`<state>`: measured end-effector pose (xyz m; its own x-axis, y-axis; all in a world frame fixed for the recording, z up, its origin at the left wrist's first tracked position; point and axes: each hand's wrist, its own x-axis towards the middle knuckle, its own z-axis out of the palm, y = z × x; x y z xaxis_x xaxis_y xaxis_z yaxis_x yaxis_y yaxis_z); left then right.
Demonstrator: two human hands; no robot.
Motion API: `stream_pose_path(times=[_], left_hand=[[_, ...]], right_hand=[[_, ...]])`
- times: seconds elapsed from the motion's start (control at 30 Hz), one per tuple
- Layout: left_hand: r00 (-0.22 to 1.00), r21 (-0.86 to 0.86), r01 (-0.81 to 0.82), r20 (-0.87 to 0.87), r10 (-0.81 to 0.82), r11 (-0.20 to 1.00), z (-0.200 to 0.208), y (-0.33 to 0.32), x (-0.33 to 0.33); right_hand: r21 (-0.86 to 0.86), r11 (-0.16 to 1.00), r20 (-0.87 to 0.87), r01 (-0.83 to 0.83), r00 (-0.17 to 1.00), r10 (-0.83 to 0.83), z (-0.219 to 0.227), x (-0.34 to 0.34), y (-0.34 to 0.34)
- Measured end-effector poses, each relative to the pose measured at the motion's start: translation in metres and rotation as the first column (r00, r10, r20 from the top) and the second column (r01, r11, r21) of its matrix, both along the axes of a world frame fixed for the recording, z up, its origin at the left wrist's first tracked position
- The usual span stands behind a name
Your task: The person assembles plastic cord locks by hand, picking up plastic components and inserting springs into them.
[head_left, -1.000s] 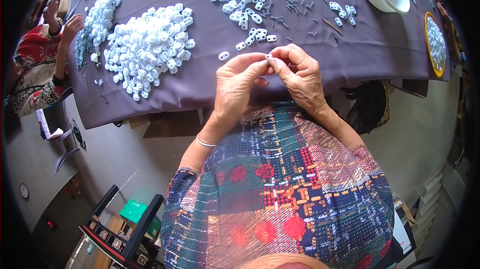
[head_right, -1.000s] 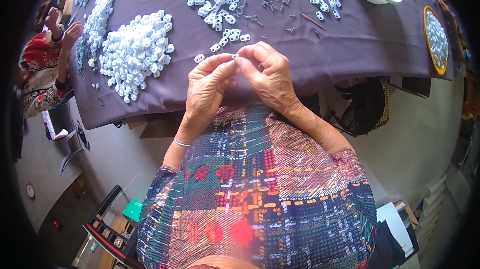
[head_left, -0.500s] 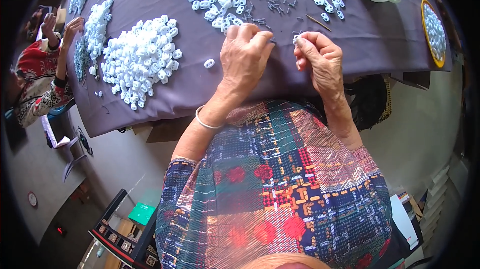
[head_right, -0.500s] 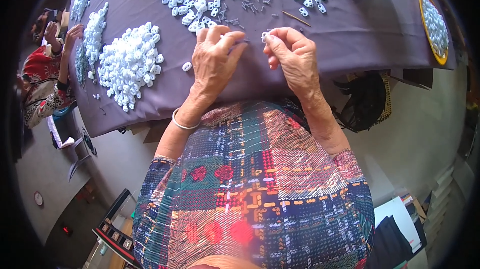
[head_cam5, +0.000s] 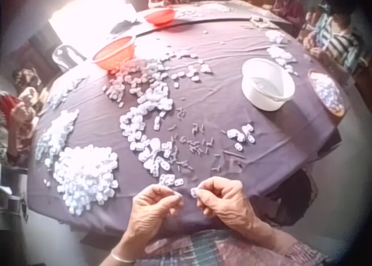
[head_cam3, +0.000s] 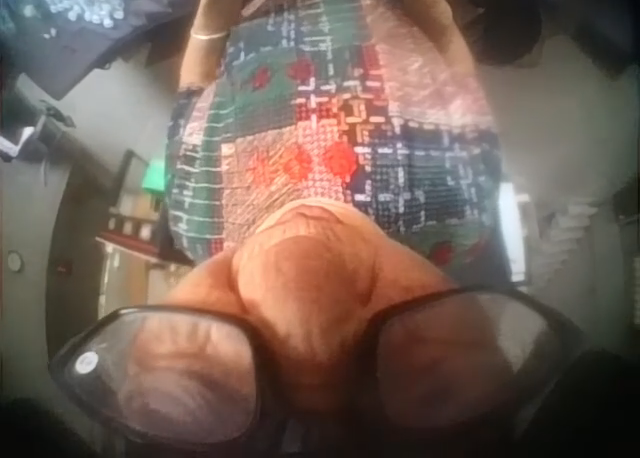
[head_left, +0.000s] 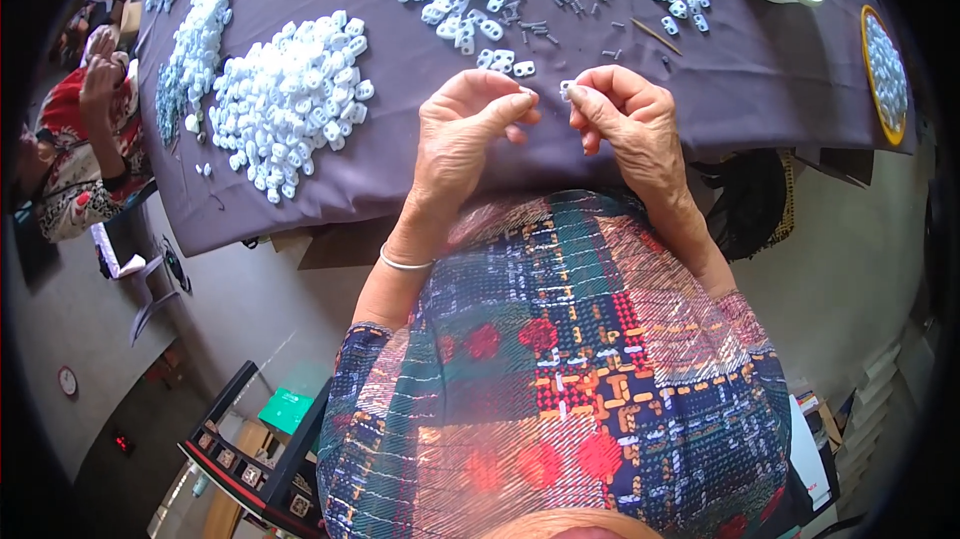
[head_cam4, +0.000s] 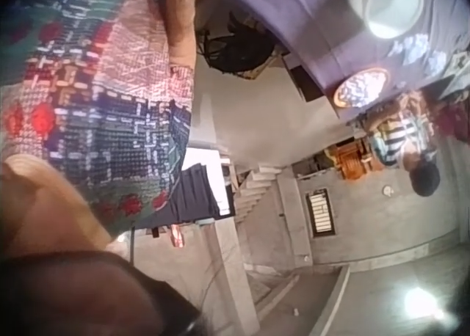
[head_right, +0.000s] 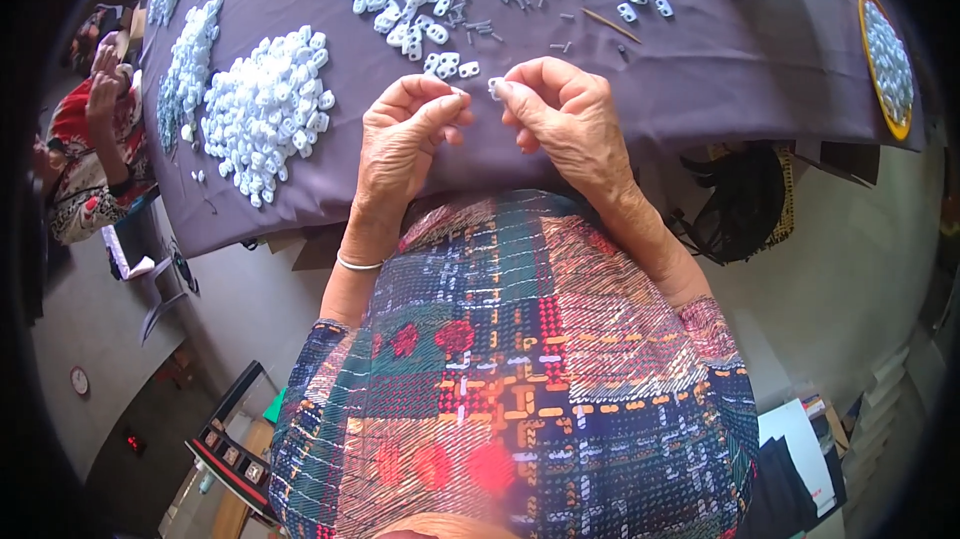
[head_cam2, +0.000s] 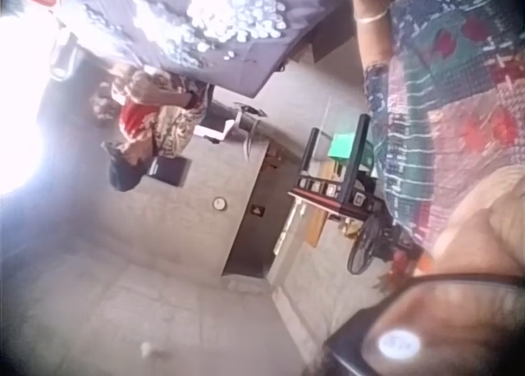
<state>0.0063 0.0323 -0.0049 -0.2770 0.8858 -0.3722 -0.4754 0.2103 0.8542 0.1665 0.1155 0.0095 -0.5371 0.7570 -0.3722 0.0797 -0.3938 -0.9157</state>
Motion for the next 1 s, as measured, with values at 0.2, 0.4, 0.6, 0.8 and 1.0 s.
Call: stream_pose_path(times=[0.2,0.4,0.6,0.8,1.0], left_hand=[[0.999,0.002,-0.047,0.012,0.047,0.999,0.007,-0.022,0.000],[0.992,0.011,-0.062,-0.112,0.063,0.998,0.013,-0.032,-0.001],[0.981,0.002,-0.050,-0.189,0.050,0.999,0.016,-0.036,-0.002],[0.976,-0.015,-0.044,-0.212,0.040,0.999,0.016,-0.035,0.001],[0.964,-0.029,-0.054,-0.261,0.045,0.998,0.018,-0.035,0.005]], right_hand=[[-0.024,0.988,0.021,-0.151,0.988,0.152,0.009,-0.012,-0.009],[0.086,0.967,0.032,-0.240,0.971,0.238,0.011,-0.015,-0.019],[0.291,0.912,0.157,-0.288,0.955,0.251,0.008,-0.017,-0.024],[0.337,0.888,0.207,-0.314,0.944,0.256,0.005,-0.016,-0.024],[0.377,0.868,0.213,-0.322,0.943,0.257,0.001,-0.015,-0.022]])
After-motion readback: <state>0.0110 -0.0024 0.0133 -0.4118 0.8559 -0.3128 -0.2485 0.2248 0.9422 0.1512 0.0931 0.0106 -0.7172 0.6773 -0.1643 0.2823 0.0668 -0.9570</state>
